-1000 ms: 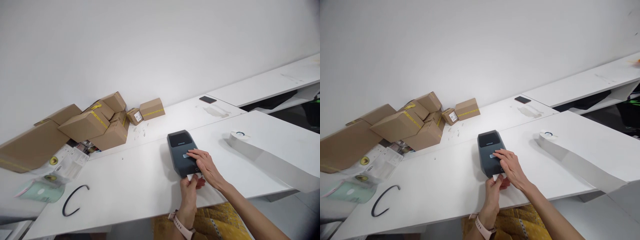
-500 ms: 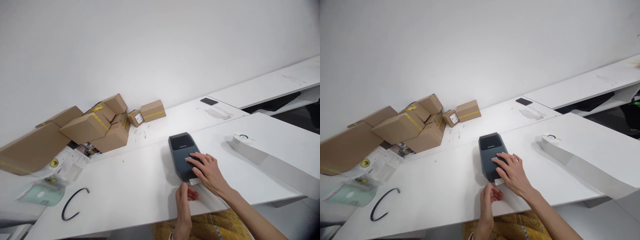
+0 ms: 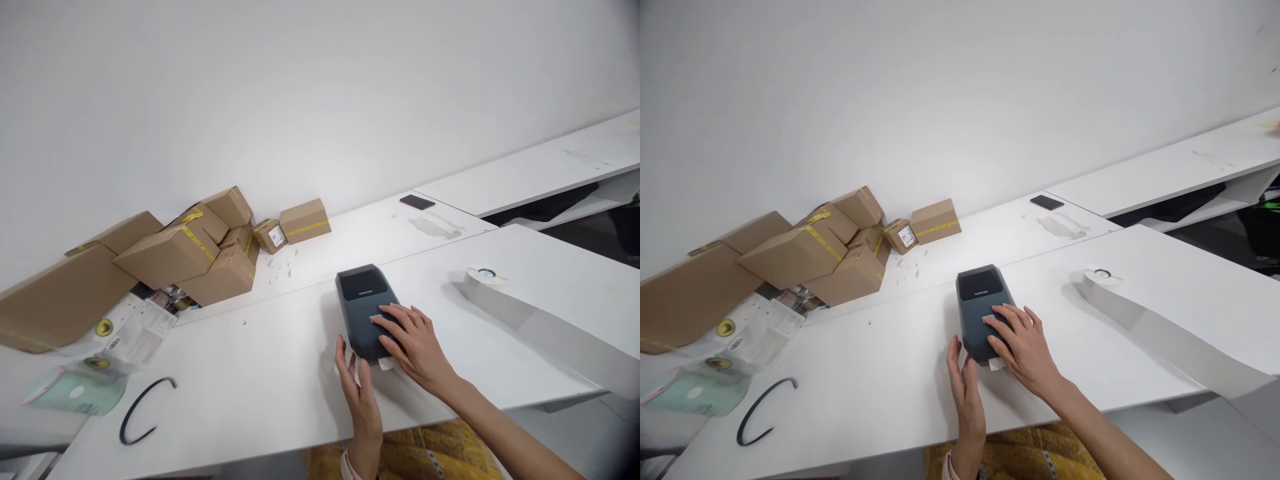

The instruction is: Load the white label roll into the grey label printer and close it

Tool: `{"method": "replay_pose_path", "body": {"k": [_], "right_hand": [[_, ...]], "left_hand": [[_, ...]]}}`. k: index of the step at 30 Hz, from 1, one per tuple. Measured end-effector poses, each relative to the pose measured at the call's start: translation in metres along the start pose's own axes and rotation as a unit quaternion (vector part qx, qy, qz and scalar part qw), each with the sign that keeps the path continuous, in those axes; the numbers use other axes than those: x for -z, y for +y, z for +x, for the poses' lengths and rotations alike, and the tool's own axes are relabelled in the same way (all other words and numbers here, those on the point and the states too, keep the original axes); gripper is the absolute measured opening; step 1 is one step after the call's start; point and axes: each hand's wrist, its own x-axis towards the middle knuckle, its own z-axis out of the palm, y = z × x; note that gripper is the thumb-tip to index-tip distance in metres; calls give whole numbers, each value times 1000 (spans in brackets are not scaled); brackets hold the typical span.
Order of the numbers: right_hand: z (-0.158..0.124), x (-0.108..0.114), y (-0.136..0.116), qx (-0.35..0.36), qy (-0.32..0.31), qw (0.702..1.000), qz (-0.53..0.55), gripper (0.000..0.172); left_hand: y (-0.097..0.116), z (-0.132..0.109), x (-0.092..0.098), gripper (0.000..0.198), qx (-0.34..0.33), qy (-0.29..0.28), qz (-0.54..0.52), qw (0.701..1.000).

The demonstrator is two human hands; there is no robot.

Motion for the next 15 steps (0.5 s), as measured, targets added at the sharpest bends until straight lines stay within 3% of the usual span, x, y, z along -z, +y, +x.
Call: {"method": "replay_pose_path", "body": {"k": [3, 7, 10, 15], "right_hand": [[-5, 1, 1, -8, 12, 998, 68, 40], [-6, 8, -2, -86, 45, 984, 148, 53], [4, 16, -4, -126, 51, 972, 190, 53], [31, 27, 0, -89, 45, 978, 181, 51]], "left_hand": [[0, 2, -4, 71, 2, -35, -5, 999], [-1, 8, -5, 73, -20, -43, 30, 998], [7, 11, -8, 66, -40, -44, 55, 997], [26, 18, -16, 58, -33, -31, 27, 999]]}}
